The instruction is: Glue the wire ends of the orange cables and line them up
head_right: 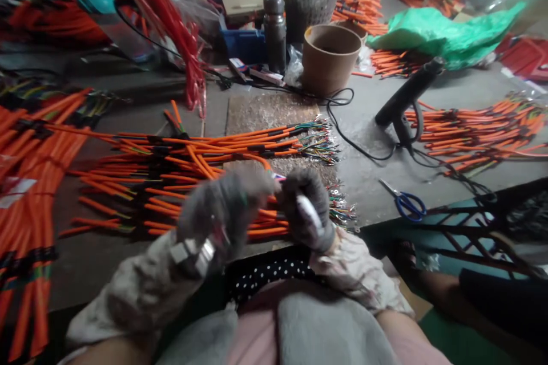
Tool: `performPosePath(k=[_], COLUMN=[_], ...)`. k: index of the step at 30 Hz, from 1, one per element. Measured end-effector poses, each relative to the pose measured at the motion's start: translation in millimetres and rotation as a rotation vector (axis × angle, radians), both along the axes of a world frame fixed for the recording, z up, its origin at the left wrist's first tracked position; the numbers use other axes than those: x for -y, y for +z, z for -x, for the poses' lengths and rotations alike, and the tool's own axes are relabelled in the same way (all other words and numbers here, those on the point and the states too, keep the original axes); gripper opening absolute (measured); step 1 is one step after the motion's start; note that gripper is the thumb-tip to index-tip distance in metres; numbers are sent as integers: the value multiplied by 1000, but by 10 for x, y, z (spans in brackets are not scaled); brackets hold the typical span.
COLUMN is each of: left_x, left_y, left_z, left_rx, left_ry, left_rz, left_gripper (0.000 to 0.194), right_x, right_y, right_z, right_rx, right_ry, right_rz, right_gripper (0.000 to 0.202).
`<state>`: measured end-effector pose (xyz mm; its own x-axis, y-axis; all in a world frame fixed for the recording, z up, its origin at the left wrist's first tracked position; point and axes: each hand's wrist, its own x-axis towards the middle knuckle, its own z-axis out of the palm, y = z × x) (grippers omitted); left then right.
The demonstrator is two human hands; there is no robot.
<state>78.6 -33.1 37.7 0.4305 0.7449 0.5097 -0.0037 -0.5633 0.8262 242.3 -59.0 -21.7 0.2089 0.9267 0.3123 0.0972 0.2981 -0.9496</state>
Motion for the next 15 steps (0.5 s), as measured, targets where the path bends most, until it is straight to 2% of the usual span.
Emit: performPosePath(k=[3, 5, 7, 9, 11, 15], left_x=[312, 448, 518, 536, 526, 489], left_y=[-244, -401, -508, -560, -574, -575], left_z=[-35, -67, -105, -139, -165, -192], left_rx=[-130, -204, -224, -213, -180, -178], left_ry=[-108, -118, -132, -111, -97, -155], left_rz=[-392, -534, -562, -587, -602, -574], left_gripper=[15, 18, 19, 18, 16, 20], right_x=[199, 268, 262, 204, 129, 34], right_y=[49, 76, 88, 89, 88, 85], right_z=[-177, -262, -311, -336, -357, -394], right_rx=[-208, -396, -482, -479, -429, -332], right_ry=[110, 214, 231, 213, 256, 382], right_rz=[257, 436, 492, 498, 527, 585], right_gripper=[28, 30, 31, 31, 33, 37])
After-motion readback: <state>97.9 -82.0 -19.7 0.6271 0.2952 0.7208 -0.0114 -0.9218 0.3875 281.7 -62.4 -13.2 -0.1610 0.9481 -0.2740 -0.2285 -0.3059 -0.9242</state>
